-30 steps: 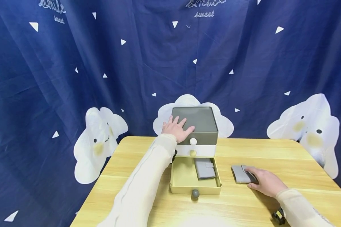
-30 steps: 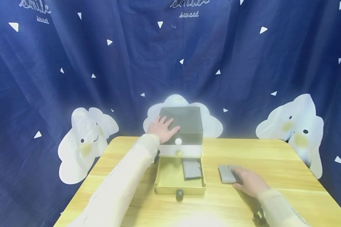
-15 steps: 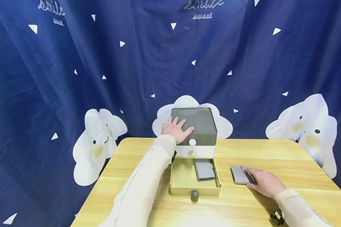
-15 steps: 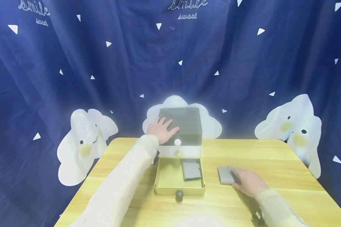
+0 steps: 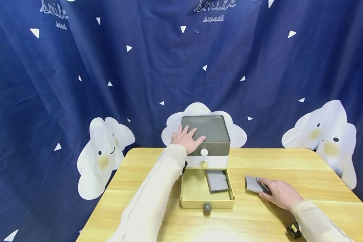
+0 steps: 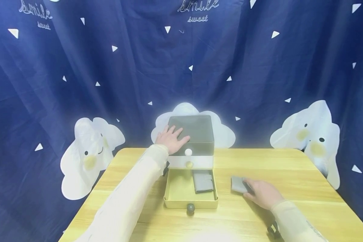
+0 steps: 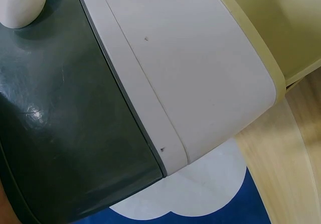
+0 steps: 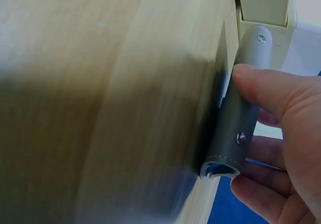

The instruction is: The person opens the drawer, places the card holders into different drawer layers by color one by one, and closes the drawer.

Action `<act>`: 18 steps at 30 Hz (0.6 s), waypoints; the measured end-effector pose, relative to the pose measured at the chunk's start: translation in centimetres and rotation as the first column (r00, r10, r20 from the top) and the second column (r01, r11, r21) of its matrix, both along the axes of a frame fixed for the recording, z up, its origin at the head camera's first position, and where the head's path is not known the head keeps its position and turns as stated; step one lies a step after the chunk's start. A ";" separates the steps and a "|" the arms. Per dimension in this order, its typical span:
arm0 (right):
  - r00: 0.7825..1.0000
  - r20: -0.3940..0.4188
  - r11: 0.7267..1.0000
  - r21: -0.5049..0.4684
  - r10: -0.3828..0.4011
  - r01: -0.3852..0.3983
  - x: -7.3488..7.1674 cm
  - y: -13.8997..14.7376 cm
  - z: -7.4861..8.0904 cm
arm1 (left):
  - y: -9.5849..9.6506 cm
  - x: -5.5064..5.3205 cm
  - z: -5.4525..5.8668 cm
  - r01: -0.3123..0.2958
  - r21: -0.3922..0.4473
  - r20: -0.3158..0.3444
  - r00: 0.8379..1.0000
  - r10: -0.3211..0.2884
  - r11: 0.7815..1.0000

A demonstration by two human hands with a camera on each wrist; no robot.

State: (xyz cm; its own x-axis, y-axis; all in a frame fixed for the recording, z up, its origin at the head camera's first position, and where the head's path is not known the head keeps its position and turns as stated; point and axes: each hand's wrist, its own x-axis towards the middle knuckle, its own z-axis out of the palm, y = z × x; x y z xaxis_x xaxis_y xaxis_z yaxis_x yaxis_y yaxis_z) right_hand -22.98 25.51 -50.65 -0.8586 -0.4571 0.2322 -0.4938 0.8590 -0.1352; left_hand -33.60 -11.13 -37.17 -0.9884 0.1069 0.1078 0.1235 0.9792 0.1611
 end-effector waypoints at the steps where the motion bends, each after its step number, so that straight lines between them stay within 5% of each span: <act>1: 1.000 0.001 1.000 0.002 -0.001 0.001 0.0 -0.1 0.1 | 0.0 0.0 0.0 0.000 0.002 0.000 1.000 0.000 1.000; 18: 1.000 0.001 0.999 -0.039 0.022 -0.022 -0.8 -0.5 1.0 | 0.1 0.6 0.5 0.007 -0.010 0.011 1.000 -0.007 1.000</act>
State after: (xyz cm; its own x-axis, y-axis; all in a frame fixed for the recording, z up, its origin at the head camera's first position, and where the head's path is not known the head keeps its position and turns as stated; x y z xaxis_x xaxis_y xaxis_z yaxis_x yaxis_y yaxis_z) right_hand -23.73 25.05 -49.64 -0.8488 -0.4667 0.2486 -0.5124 0.8419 -0.1690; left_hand -33.04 -11.06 -36.66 -0.9888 0.1147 0.0959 0.1284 0.9799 0.1526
